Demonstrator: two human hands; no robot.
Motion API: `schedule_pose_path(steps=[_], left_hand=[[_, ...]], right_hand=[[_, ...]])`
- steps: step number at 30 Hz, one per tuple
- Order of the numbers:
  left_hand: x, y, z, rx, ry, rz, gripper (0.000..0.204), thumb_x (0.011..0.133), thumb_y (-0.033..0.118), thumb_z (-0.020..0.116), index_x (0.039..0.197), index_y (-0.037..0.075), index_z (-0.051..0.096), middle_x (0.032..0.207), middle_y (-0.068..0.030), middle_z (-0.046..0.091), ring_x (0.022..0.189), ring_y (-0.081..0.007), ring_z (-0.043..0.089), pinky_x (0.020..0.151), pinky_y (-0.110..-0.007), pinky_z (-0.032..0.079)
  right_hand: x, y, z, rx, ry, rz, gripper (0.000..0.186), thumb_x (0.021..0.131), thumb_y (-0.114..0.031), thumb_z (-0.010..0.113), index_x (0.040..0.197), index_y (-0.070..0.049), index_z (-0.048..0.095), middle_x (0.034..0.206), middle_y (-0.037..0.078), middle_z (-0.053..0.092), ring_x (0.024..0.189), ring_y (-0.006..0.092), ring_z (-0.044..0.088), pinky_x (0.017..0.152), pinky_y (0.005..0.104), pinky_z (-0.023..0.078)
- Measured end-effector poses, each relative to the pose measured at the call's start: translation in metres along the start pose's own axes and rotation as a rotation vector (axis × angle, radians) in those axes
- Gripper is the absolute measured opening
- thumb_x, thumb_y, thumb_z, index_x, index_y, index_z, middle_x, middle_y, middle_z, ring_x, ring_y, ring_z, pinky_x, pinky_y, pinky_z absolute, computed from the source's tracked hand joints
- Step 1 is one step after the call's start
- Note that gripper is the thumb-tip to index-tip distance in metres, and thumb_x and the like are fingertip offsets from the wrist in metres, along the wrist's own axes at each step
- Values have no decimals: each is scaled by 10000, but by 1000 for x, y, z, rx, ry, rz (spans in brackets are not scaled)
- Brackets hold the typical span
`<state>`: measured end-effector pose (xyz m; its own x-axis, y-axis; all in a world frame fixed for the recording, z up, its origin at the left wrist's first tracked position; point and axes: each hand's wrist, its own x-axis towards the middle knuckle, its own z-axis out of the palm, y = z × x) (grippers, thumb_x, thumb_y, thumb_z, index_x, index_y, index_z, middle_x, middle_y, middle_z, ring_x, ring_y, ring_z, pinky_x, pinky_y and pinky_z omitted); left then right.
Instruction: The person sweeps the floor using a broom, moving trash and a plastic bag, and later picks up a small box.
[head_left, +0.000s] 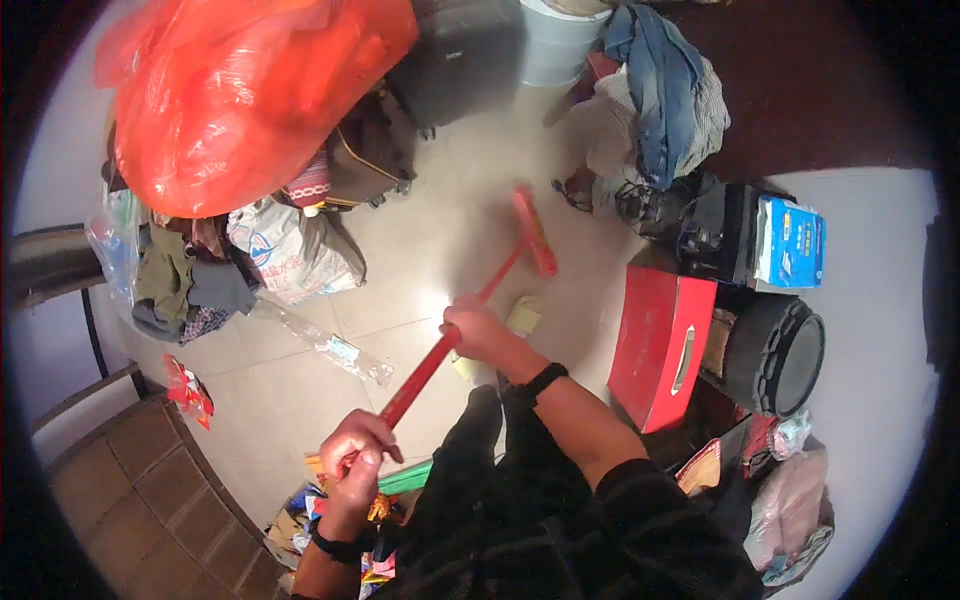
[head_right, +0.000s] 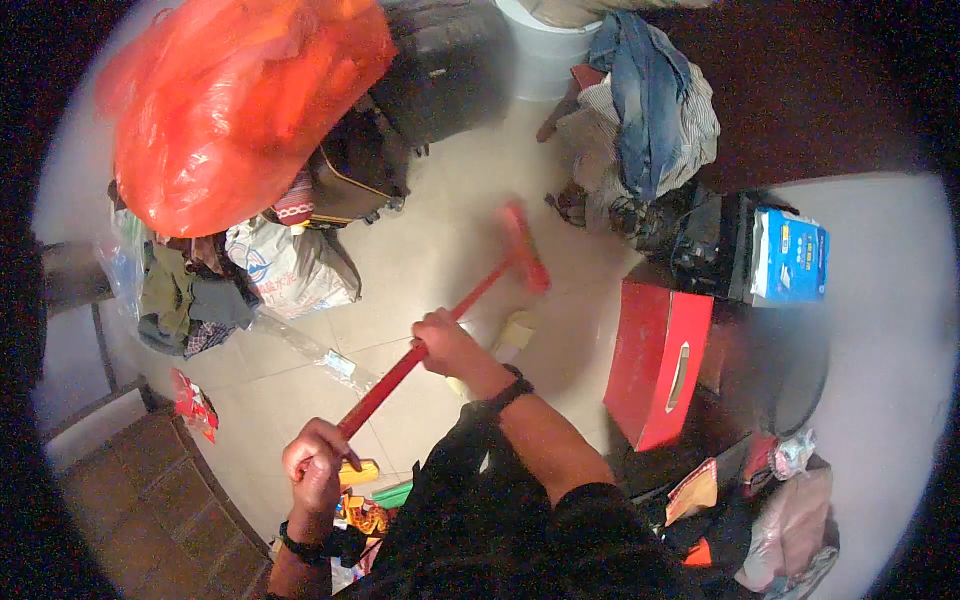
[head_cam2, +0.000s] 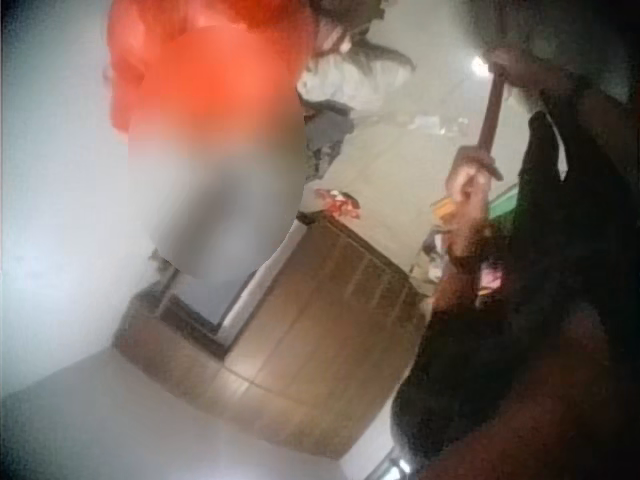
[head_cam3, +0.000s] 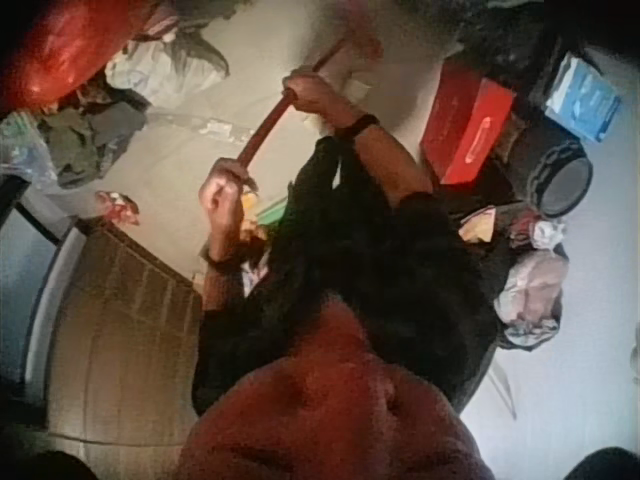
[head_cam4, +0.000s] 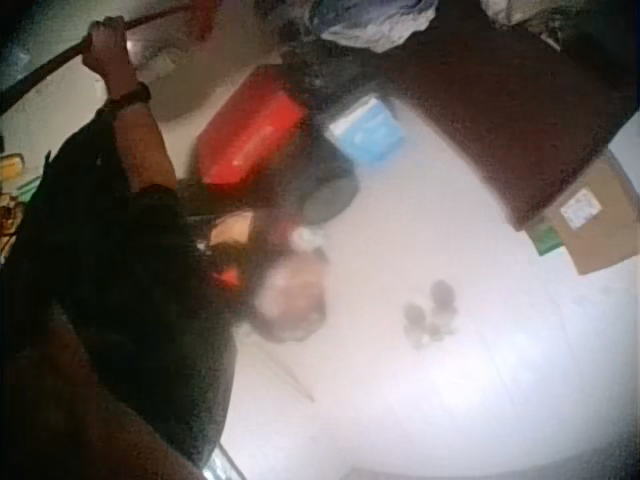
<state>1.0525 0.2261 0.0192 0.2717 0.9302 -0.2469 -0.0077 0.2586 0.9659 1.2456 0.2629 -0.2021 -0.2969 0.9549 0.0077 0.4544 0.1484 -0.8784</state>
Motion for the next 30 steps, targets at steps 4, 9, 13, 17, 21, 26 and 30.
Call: schedule_pose_path(steps=[4, 9, 13, 17, 21, 26, 30], left_hand=[[40, -29, 22, -81, -22, -126, 215, 855, 96, 467, 658, 10, 458, 794, -128, 507, 605, -168, 495, 507, -313, 497], [63, -45, 17, -272, 99, -199, 174, 866, 67, 487, 732, -36, 527, 857, -119, 523, 693, -172, 519, 583, -282, 493], [50, -18, -5, -62, 207, -127, 306, 852, 204, 539, 621, 10, 484, 740, -111, 531, 643, -188, 515, 562, -287, 445], [62, 17, -8, 40, 209, -39, 375, 827, 288, 570, 558, 64, 436, 680, -115, 569, 630, -195, 519, 587, -307, 414], [134, 2, 13, -81, 158, -79, 286, 820, 229, 561, 627, 38, 471, 720, -104, 553, 638, -186, 515, 601, -299, 424], [195, 14, 23, 3, 12, -73, 346, 796, 295, 589, 577, 69, 443, 695, -111, 568, 621, -189, 508, 605, -311, 406], [175, 31, 16, 4, -181, -61, 244, 774, 164, 619, 616, 51, 473, 722, -85, 571, 675, -233, 541, 608, -322, 417]], right_hand=[[-14, 45, -32, -28, 31, 39, 120, 676, -92, 618, 637, -44, 515, 663, 169, 530, 679, 383, 507, 661, 465, 413], [9, 74, -15, -98, -146, 164, 97, 628, -78, 629, 648, -72, 535, 743, 134, 563, 766, 354, 519, 651, 456, 403], [49, 49, 7, 6, -109, -85, 86, 656, -44, 596, 630, -66, 518, 690, 123, 523, 726, 327, 499, 673, 415, 399], [82, 13, -22, -31, -140, -61, 83, 651, -72, 618, 645, -71, 535, 693, 97, 521, 762, 298, 494, 694, 408, 404], [106, 70, -62, -197, -21, -89, 109, 658, -84, 604, 613, -82, 505, 664, 101, 508, 708, 307, 495, 707, 410, 387], [121, 88, -96, -143, 128, 7, 83, 669, -81, 595, 652, -74, 515, 653, 97, 515, 708, 319, 501, 693, 431, 373], [104, 65, -106, -88, 116, -32, 106, 648, -28, 603, 657, -82, 512, 646, 98, 495, 682, 298, 487, 697, 393, 376]])
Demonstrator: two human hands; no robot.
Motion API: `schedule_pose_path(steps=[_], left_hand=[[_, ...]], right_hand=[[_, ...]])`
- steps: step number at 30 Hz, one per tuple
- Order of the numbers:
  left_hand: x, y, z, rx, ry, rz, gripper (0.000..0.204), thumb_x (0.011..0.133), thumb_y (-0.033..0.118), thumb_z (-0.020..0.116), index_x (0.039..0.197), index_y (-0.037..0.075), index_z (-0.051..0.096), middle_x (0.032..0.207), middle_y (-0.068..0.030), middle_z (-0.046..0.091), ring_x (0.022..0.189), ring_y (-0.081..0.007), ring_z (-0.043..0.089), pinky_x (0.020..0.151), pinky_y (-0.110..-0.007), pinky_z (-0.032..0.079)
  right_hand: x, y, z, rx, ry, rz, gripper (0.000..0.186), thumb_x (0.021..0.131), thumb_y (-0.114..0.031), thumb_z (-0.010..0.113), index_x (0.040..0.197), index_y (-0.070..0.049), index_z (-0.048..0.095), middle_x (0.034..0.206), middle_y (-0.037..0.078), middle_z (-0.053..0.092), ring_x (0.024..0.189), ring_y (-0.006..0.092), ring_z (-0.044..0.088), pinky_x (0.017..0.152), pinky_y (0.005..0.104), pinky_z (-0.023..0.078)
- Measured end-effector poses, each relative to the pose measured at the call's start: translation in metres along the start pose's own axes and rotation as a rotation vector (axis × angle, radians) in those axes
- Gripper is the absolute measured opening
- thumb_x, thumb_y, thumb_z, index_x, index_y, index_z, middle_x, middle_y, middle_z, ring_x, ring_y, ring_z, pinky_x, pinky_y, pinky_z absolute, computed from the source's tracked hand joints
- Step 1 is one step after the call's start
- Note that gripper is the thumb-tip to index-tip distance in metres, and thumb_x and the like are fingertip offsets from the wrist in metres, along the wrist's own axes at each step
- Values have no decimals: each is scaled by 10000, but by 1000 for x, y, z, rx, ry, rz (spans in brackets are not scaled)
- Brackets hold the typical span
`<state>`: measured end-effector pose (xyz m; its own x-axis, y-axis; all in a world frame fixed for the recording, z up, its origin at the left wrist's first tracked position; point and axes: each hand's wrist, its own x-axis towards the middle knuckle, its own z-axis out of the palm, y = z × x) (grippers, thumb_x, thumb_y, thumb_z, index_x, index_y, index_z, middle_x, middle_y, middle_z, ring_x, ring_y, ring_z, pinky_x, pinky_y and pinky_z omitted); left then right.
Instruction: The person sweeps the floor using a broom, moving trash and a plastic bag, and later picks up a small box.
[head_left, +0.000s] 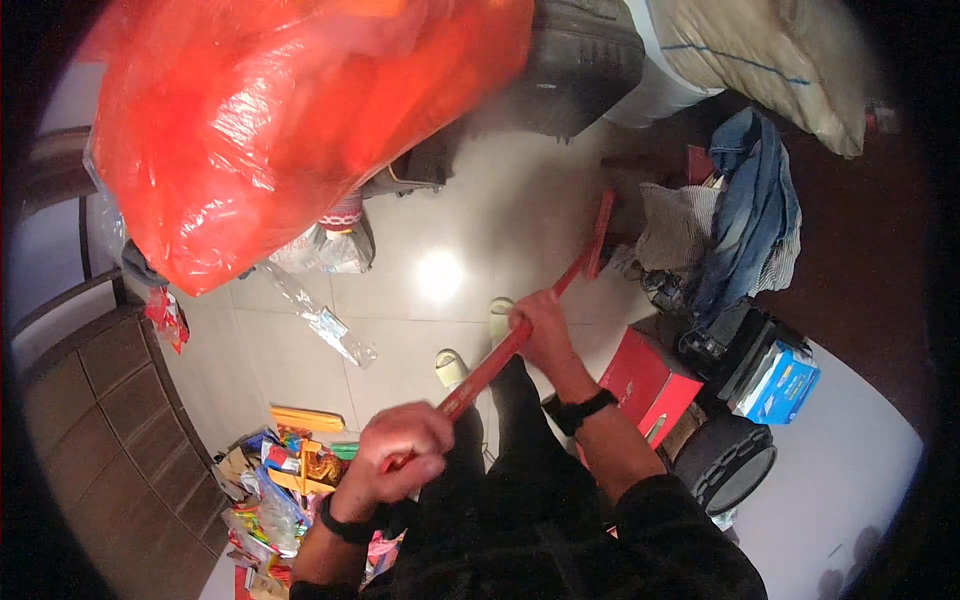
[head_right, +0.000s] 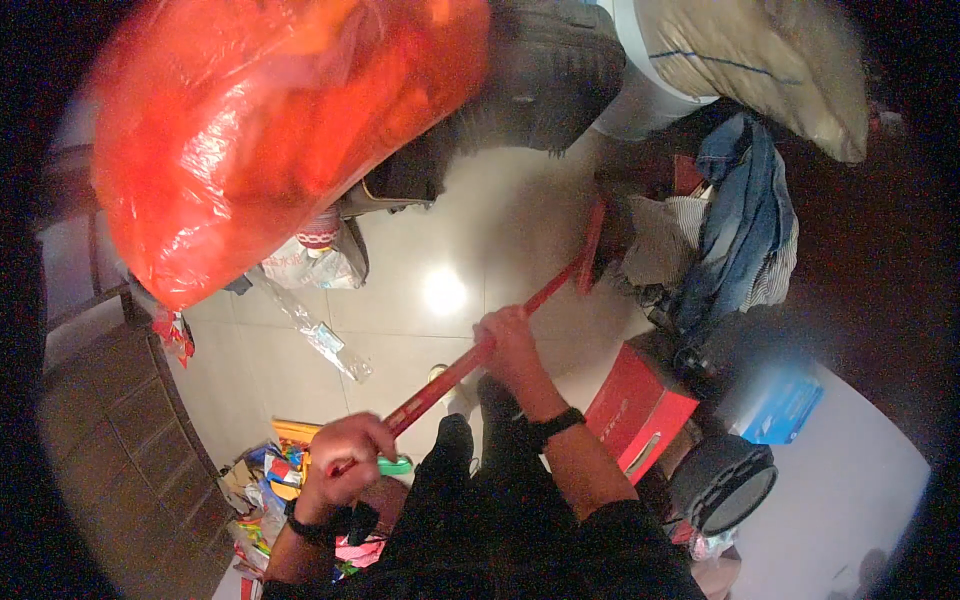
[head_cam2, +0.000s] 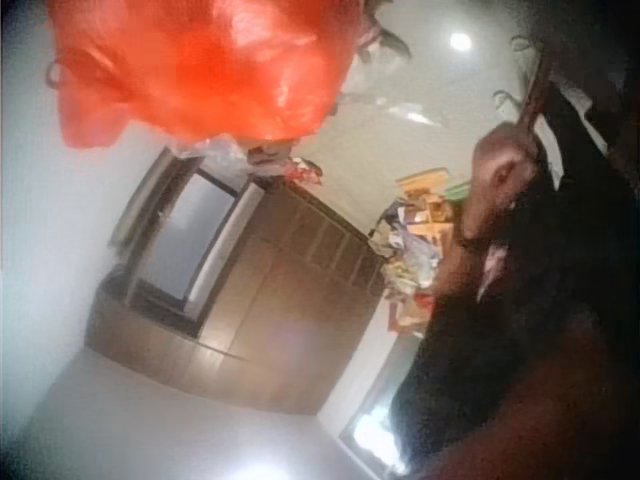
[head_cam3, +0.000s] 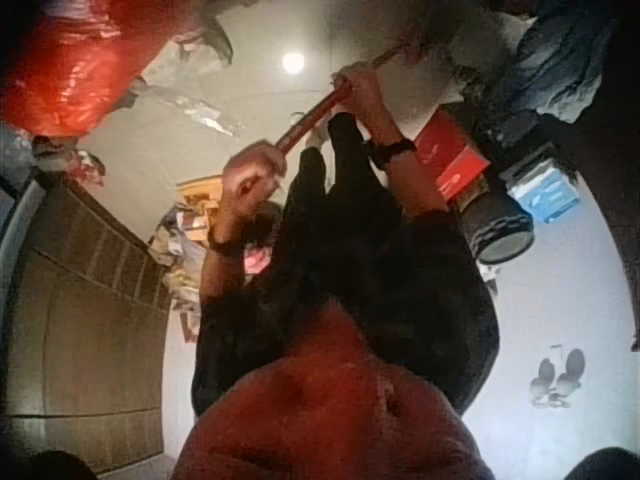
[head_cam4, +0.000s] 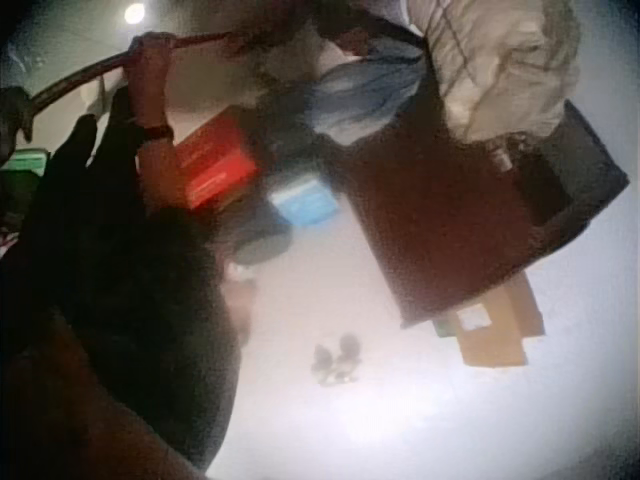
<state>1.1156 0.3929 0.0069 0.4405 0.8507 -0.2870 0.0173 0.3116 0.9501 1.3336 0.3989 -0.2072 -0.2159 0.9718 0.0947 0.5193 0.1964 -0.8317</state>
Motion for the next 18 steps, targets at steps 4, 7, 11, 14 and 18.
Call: schedule_pose_path(steps=[4, 7, 11, 14, 18], left_hand=[[-47, 24, -13, -87, 135, -74, 298, 726, 230, 666, 577, 59, 474, 723, -107, 591, 673, -243, 555, 602, -334, 422], [-69, 36, -15, -88, 186, -123, 301, 700, 246, 691, 584, 56, 489, 692, -103, 584, 633, -235, 544, 596, -338, 422], [-66, 42, -10, -58, 113, -87, 258, 703, 197, 685, 587, 68, 494, 692, -89, 584, 629, -231, 542, 586, -331, 411], [-68, 39, -7, -111, 104, -132, 240, 696, 143, 674, 581, 69, 477, 689, -91, 580, 626, -238, 537, 584, -333, 409], [-84, 33, -27, -173, 58, 37, 292, 666, 187, 683, 541, 65, 448, 641, -107, 556, 580, -253, 521, 568, -340, 414]], right_hand=[[3, -52, 1, 0, -65, -12, 112, 643, -44, 611, 656, -96, 513, 672, 64, 497, 705, 276, 487, 705, 385, 381], [0, -59, 15, -36, -134, -57, 120, 641, -48, 617, 655, -94, 507, 672, 62, 493, 709, 276, 487, 698, 382, 384], [2, -65, 8, -85, -194, -47, 102, 665, -141, 632, 617, -87, 560, 655, 90, 545, 743, 302, 524, 747, 412, 383], [-9, -71, -7, -116, -64, -130, 114, 679, -146, 623, 609, -79, 562, 683, 94, 559, 753, 308, 526, 735, 425, 396], [-12, -84, -18, -60, -113, 10, 163, 643, -56, 638, 633, -85, 478, 642, 63, 487, 653, 281, 490, 673, 401, 398]])
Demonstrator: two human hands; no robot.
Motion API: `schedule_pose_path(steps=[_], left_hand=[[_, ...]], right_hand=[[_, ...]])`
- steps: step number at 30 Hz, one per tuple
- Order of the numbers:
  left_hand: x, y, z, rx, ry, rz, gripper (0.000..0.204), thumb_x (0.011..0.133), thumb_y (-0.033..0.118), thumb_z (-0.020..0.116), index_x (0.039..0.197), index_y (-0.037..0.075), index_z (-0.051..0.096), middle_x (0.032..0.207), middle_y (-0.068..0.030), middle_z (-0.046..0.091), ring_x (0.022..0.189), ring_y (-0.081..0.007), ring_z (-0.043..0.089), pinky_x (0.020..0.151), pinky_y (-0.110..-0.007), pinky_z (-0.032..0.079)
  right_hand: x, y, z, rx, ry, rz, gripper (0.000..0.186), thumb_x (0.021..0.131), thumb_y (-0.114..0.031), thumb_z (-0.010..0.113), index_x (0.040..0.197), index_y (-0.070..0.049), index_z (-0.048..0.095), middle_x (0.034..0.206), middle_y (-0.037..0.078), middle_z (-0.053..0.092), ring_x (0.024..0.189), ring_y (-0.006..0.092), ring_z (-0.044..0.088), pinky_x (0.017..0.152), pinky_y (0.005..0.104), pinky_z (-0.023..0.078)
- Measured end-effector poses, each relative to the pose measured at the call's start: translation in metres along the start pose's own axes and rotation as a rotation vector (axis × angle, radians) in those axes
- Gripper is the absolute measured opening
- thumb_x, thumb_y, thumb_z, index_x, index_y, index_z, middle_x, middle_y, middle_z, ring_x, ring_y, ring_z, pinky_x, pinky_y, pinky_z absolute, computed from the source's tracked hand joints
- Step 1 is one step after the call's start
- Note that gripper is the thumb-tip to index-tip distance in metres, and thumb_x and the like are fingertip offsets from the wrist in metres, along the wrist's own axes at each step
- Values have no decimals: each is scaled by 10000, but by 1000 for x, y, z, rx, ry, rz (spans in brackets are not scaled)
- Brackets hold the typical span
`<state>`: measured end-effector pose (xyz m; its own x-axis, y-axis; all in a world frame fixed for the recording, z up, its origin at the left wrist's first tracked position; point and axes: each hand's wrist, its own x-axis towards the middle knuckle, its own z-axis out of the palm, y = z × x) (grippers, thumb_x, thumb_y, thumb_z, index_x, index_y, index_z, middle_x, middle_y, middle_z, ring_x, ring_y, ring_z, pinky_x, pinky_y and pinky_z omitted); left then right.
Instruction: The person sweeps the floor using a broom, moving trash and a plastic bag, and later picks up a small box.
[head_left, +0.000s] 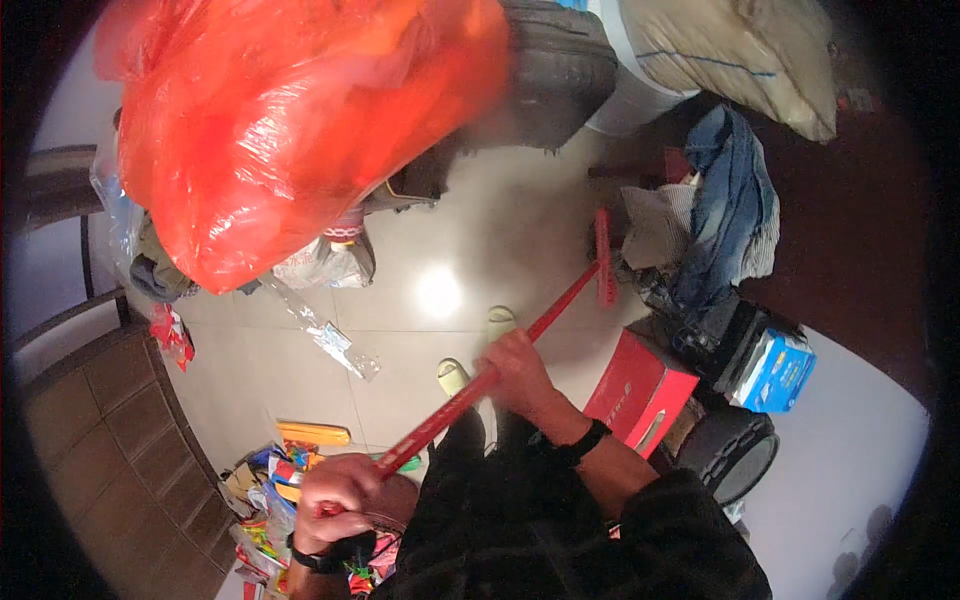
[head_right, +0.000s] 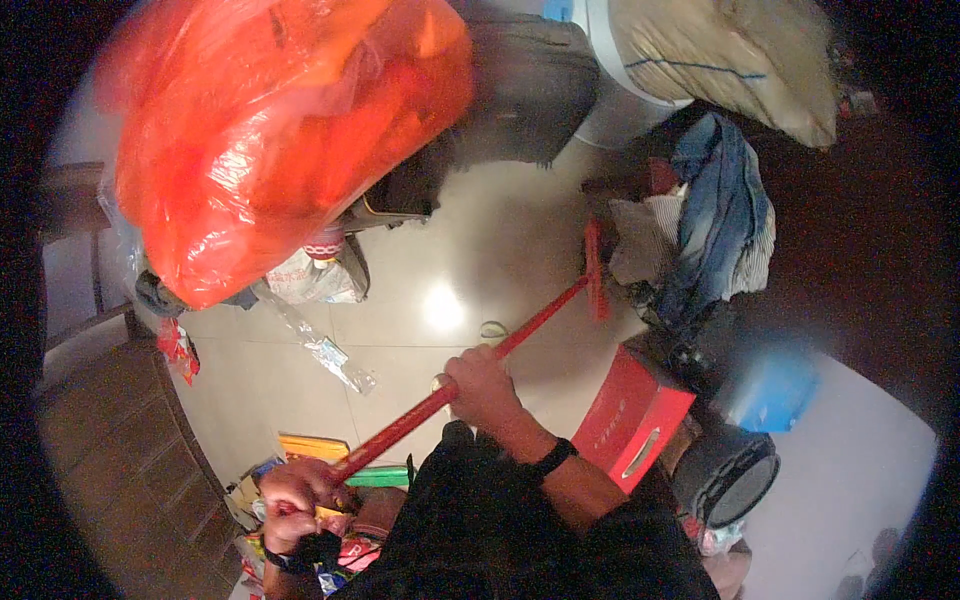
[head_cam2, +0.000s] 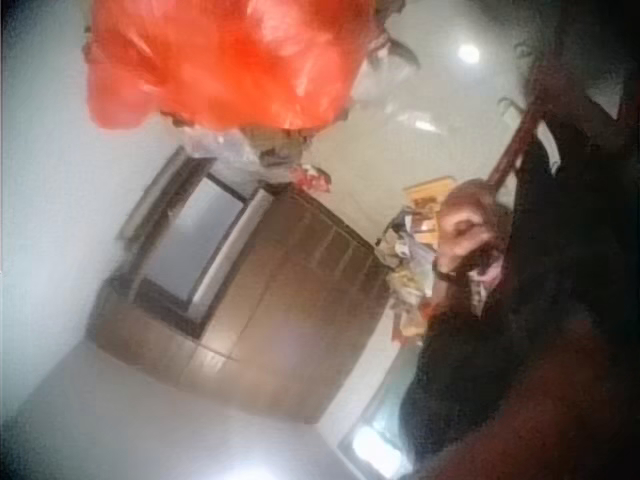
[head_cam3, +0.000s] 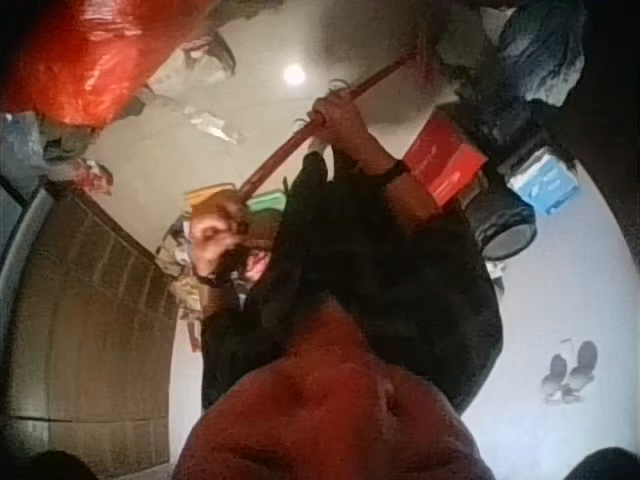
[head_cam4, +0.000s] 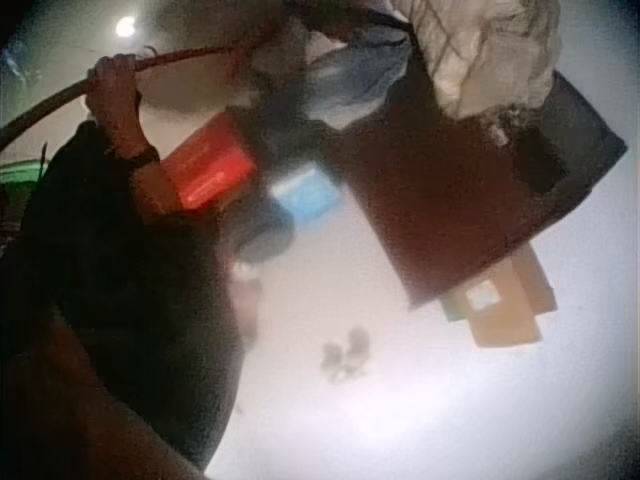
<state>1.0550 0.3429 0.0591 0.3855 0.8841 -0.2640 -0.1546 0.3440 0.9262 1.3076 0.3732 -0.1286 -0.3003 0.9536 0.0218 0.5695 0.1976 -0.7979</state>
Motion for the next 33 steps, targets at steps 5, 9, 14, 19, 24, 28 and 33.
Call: schedule_pose_path(steps=[5, 9, 14, 19, 24, 28, 33], left_hand=[[-3, 19, 1, -93, 184, -3, 324, 653, 223, 672, 494, 53, 446, 586, -115, 550, 559, -242, 566, 533, -325, 450], [-33, 16, -10, -221, 308, 1, 368, 682, 236, 677, 491, 49, 425, 567, -108, 529, 540, -248, 580, 506, -352, 476], [-76, 1, -14, -223, 304, 46, 354, 709, 238, 643, 498, 43, 437, 574, -105, 516, 542, -267, 587, 452, -354, 461], [-124, 0, -39, -355, 203, 160, 351, 741, 219, 614, 496, 23, 457, 519, -121, 524, 397, -260, 529, 468, -371, 486], [-177, -10, -51, -449, 305, 184, 371, 754, 261, 648, 516, 26, 487, 599, -126, 571, 482, -306, 583, 532, -438, 520], [-197, -12, -56, -448, 274, 248, 425, 844, 293, 597, 531, 67, 419, 562, -96, 499, 413, -182, 455, 478, -442, 539], [-224, -27, -71, -442, 205, 296, 419, 866, 331, 559, 576, 71, 402, 572, -86, 475, 374, -184, 405, 422, -425, 513]], right_hand=[[-6, -34, 7, -27, -234, 129, 109, 679, -96, 618, 675, -72, 512, 679, 109, 523, 690, 334, 508, 647, 425, 420], [-19, -66, 0, -27, -193, 198, 106, 681, -98, 617, 679, -67, 516, 723, 126, 530, 745, 340, 513, 613, 457, 428], [-42, -85, 11, -60, -261, 192, 95, 695, -101, 617, 689, -66, 529, 714, 123, 525, 741, 336, 509, 586, 466, 427], [-64, -121, 26, -70, -165, 122, 98, 704, -113, 621, 692, -69, 534, 705, 119, 519, 730, 333, 509, 579, 461, 428], [-88, -156, 26, -124, -188, 68, 114, 660, -119, 634, 688, -77, 532, 690, 104, 518, 703, 332, 505, 567, 449, 423], [-105, -180, 23, -163, -321, 84, 119, 653, -133, 634, 708, -75, 545, 724, 106, 552, 708, 331, 528, 582, 449, 434], [-124, -209, 13, -247, -396, 82, 87, 713, -125, 565, 757, -52, 546, 710, 138, 554, 699, 336, 555, 590, 462, 466]])
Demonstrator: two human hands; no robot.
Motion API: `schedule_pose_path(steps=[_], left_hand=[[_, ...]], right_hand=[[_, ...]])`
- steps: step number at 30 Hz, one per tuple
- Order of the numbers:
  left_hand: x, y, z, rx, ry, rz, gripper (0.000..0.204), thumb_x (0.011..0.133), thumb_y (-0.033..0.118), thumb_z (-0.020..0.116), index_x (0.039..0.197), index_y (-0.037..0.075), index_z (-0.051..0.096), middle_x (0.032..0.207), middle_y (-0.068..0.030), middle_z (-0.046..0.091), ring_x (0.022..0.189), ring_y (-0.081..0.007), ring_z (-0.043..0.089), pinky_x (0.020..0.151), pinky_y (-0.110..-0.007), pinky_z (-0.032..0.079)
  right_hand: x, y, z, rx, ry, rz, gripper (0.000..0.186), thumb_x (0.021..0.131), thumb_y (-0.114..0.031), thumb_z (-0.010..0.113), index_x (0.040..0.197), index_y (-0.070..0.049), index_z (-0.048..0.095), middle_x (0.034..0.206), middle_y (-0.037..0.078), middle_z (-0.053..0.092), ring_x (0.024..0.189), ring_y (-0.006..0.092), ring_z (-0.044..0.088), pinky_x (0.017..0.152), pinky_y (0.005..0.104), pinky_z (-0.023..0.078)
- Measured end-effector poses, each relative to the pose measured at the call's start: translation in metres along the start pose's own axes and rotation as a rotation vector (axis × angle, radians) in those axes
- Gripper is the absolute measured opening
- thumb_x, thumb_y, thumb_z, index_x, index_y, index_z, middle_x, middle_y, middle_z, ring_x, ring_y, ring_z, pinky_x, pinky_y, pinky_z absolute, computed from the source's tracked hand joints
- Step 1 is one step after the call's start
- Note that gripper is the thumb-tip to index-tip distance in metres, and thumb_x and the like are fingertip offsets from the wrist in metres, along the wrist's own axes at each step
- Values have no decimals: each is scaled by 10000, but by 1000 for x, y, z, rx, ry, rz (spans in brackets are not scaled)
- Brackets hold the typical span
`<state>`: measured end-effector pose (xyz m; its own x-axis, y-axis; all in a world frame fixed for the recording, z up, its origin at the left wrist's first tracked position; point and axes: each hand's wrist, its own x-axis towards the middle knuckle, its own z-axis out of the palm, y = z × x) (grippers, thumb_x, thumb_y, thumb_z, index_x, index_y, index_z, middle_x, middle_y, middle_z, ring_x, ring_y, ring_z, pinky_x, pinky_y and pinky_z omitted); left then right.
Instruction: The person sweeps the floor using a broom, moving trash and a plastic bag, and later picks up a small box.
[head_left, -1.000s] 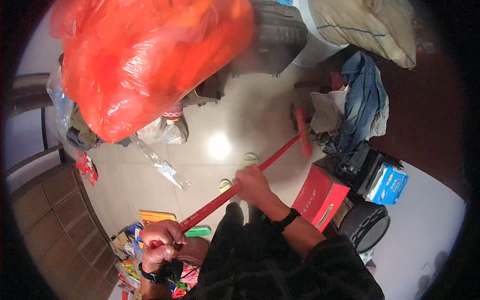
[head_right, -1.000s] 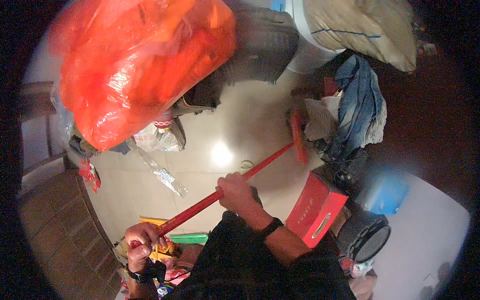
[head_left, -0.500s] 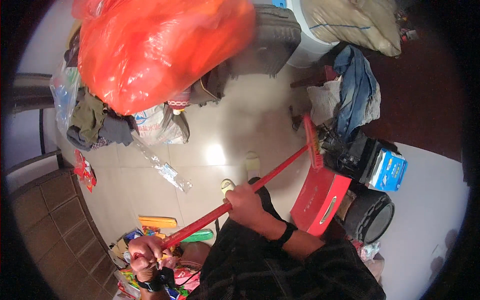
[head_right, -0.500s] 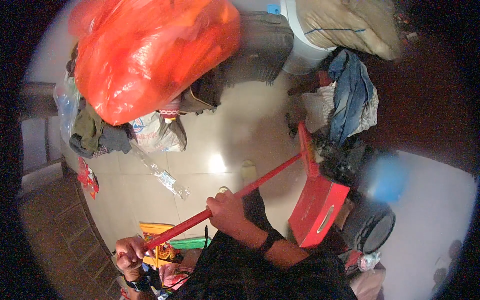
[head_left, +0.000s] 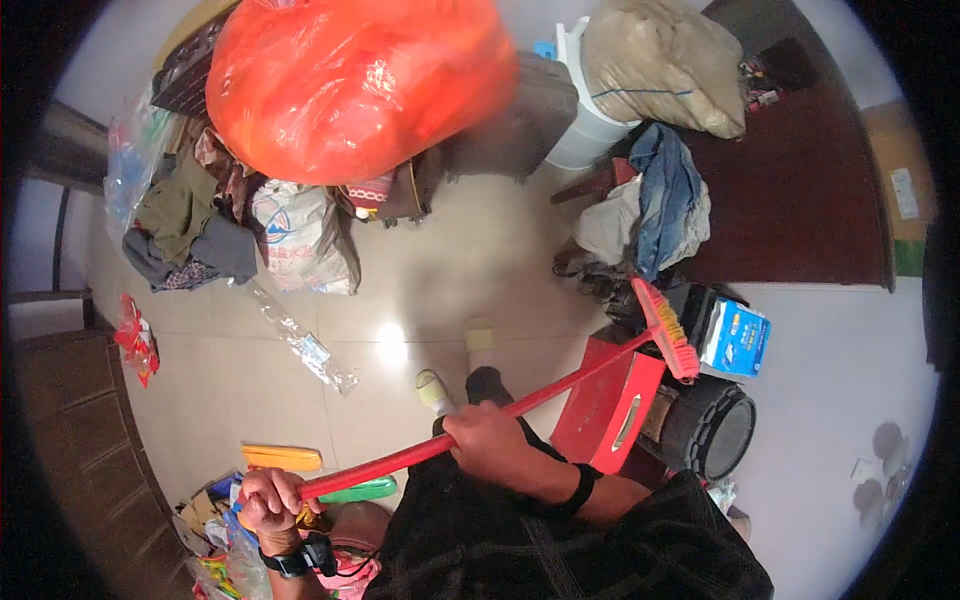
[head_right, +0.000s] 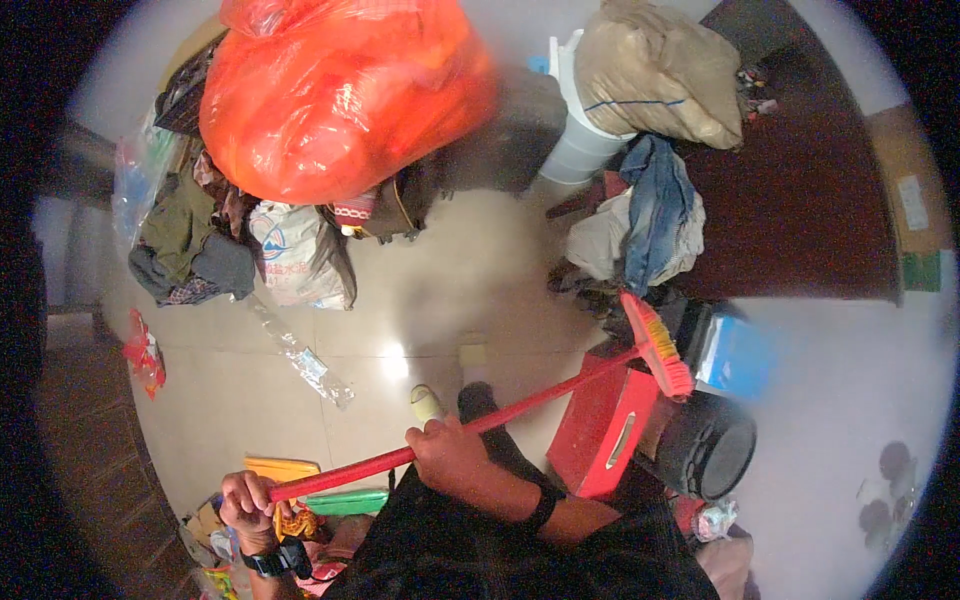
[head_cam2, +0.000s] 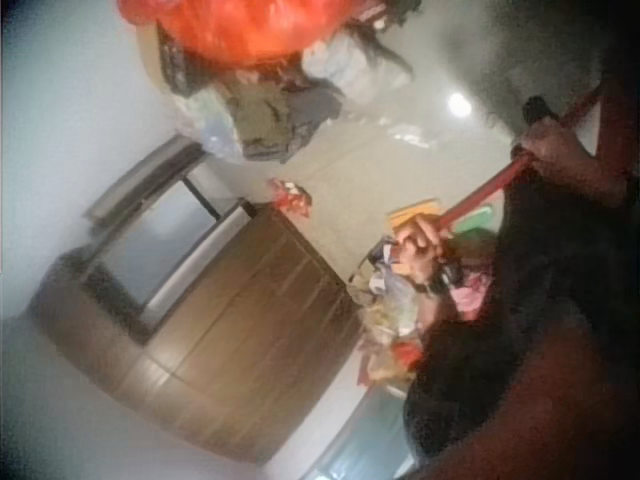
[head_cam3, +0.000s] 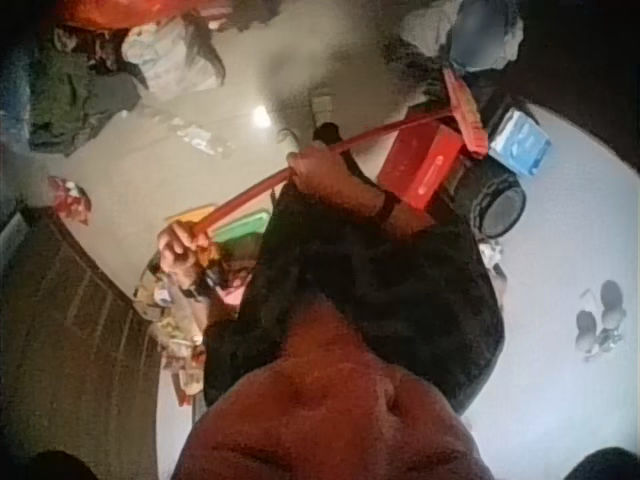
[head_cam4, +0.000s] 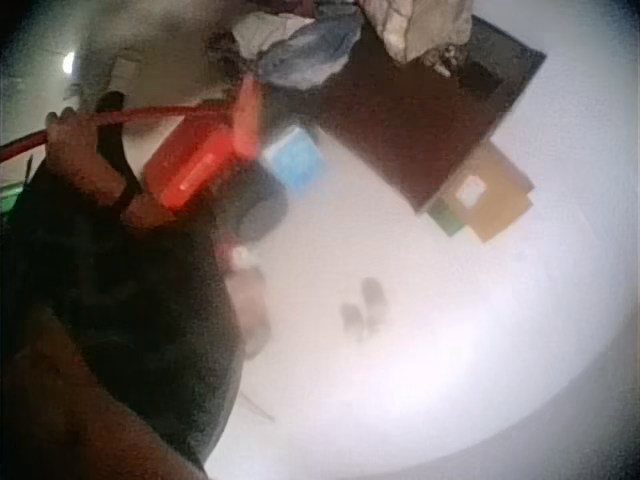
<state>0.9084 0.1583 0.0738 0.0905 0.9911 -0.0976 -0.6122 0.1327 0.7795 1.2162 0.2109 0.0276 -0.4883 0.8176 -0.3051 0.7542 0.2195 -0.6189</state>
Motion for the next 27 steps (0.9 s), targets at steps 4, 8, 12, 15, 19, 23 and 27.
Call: schedule_pose_path(steps=[4, 8, 12, 15, 19, 23, 27], left_hand=[[-13, -13, -18, -81, 15, -3, 416, 878, 320, 529, 579, 82, 364, 596, -78, 456, 358, -186, 386, 407, -414, 495], [-13, -24, -21, -130, -17, -34, 406, 884, 319, 511, 588, 89, 355, 597, -68, 446, 377, -175, 404, 421, -399, 496], [-7, -33, -16, -204, -64, -68, 376, 871, 309, 530, 598, 81, 410, 599, -76, 473, 406, -174, 425, 458, -423, 511], [-4, -30, -3, -226, -80, -89, 391, 869, 318, 546, 583, 76, 435, 597, -83, 499, 416, -169, 433, 475, -440, 521], [-7, -35, -5, -193, -90, -120, 387, 872, 313, 541, 590, 74, 424, 603, -82, 494, 410, -173, 422, 452, -424, 510], [-9, -47, -7, -213, -144, -141, 372, 887, 310, 515, 621, 94, 371, 618, -60, 459, 412, -173, 429, 413, -389, 505], [-6, -44, -5, -241, -207, -122, 346, 896, 296, 511, 648, 90, 385, 643, -52, 477, 430, -154, 449, 434, -377, 522]], right_hand=[[-19, -14, -2, -66, -86, 69, 110, 746, -121, 537, 816, -38, 558, 789, 152, 574, 759, 347, 570, 611, 473, 485], [-34, -22, -16, -119, -131, 167, 138, 764, -125, 518, 857, -34, 566, 842, 155, 584, 786, 342, 569, 623, 463, 494], [-50, -25, -30, -170, -104, 238, 170, 774, -137, 512, 904, -48, 576, 859, 153, 592, 822, 334, 565, 641, 462, 500], [-63, -30, -42, -196, -90, 272, 180, 773, -146, 520, 921, -62, 579, 859, 143, 589, 830, 328, 562, 647, 460, 500], [-78, -31, -39, -252, 23, 270, 182, 758, -151, 541, 920, -82, 588, 844, 109, 571, 813, 312, 559, 631, 445, 502], [-88, -30, -41, -327, 32, 295, 188, 742, -153, 560, 917, -92, 593, 831, 90, 559, 802, 296, 560, 601, 431, 507], [-96, -44, -55, -366, 102, 287, 160, 735, -158, 574, 880, -91, 584, 835, 88, 565, 807, 285, 565, 580, 409, 512]])
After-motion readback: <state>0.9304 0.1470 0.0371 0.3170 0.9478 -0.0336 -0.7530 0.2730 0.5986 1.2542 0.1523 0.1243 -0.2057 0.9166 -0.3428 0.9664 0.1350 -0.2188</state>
